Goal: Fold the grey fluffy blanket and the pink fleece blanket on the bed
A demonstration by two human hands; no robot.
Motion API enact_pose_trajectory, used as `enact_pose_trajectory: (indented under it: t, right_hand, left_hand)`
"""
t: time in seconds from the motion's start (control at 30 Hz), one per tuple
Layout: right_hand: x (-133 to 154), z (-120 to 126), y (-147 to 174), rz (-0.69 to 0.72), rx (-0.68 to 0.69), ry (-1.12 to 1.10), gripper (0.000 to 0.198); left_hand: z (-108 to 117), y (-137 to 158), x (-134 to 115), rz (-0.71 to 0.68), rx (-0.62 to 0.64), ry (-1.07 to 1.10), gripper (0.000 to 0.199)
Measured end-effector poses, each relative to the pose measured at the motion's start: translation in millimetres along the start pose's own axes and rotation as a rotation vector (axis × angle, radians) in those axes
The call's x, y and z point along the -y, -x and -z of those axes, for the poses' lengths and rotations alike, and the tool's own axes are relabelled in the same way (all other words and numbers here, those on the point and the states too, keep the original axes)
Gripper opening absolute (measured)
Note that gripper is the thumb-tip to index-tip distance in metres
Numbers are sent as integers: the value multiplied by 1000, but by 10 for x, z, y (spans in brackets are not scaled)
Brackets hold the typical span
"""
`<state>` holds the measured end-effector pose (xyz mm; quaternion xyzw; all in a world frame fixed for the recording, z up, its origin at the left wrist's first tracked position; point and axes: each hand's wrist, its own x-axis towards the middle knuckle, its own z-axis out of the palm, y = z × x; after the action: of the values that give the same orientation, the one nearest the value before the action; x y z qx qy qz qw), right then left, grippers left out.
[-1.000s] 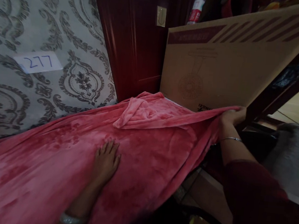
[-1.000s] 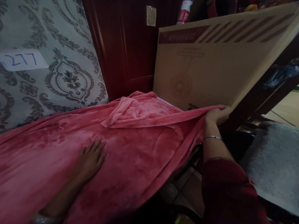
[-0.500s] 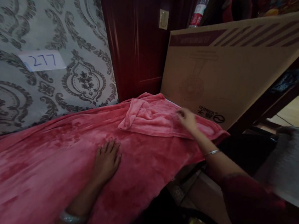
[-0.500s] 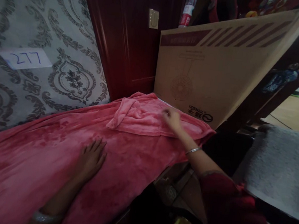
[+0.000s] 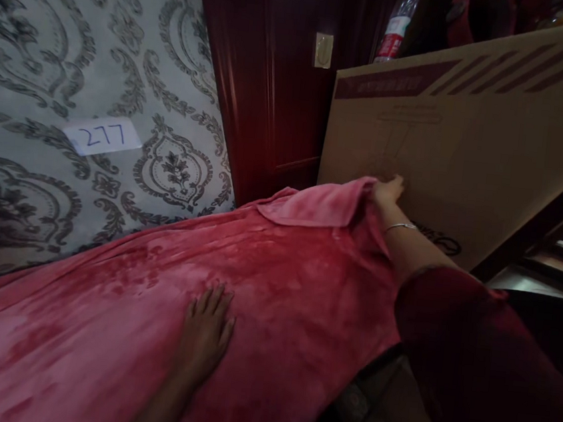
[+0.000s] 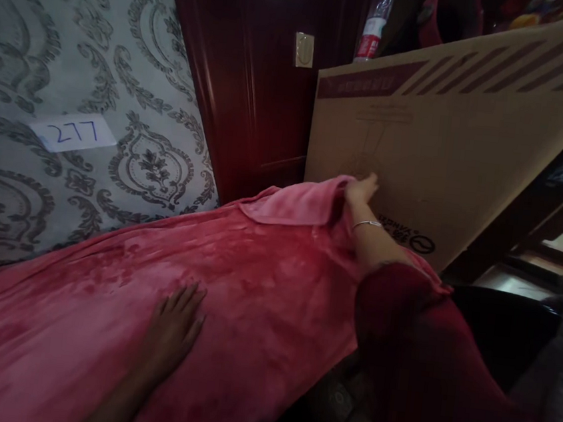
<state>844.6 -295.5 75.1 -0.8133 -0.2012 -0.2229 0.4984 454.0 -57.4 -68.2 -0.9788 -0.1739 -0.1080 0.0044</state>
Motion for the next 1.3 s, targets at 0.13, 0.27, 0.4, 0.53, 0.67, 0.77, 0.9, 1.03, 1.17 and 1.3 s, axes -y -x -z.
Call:
enact_pose_trajectory:
  t: [0.13,0.27,0.4,0.53,0.67,0.77,0.9,1.03,1.17,1.3]
  right_hand:
    - [-286,-27,171,-4,-103,104,42]
    - [-764,-384,1017,277,476,324,49]
    - [-1118,-268,1156,125,673,689,52]
    - [-1146,37,928,-60,534,794,51]
    - [-1031,170,1207,0,481,799,51]
    - [-1083,344,1568,40,535,779,55]
    - [-1209,615,1729,-200,451,903,53]
    - [-1021,403,1676,29,374,814,43]
    - [-549,-236,1707,269,531,399,44]
    - [-158,-849,1553,264,588,261,44]
  left_hand:
    - [1,-9,0,0,9,-21,51]
    - [28,-20,-14,0,46,-52,53]
    - [67,-33,-33,-10,42,-91,52]
    - [79,-47,-27,-24,42,-110,53]
    - [61,-56,-15,-36,35,-105,53]
    - [70,-43,-31,-21,38,-76,55]
    - [124,8,-85,-27,98,-29,57]
    - [147,54,-130,-33,124,-11,58]
    - [128,104,-150,-34,139,16,58]
    - [205,96,-121,-1,197,65,61]
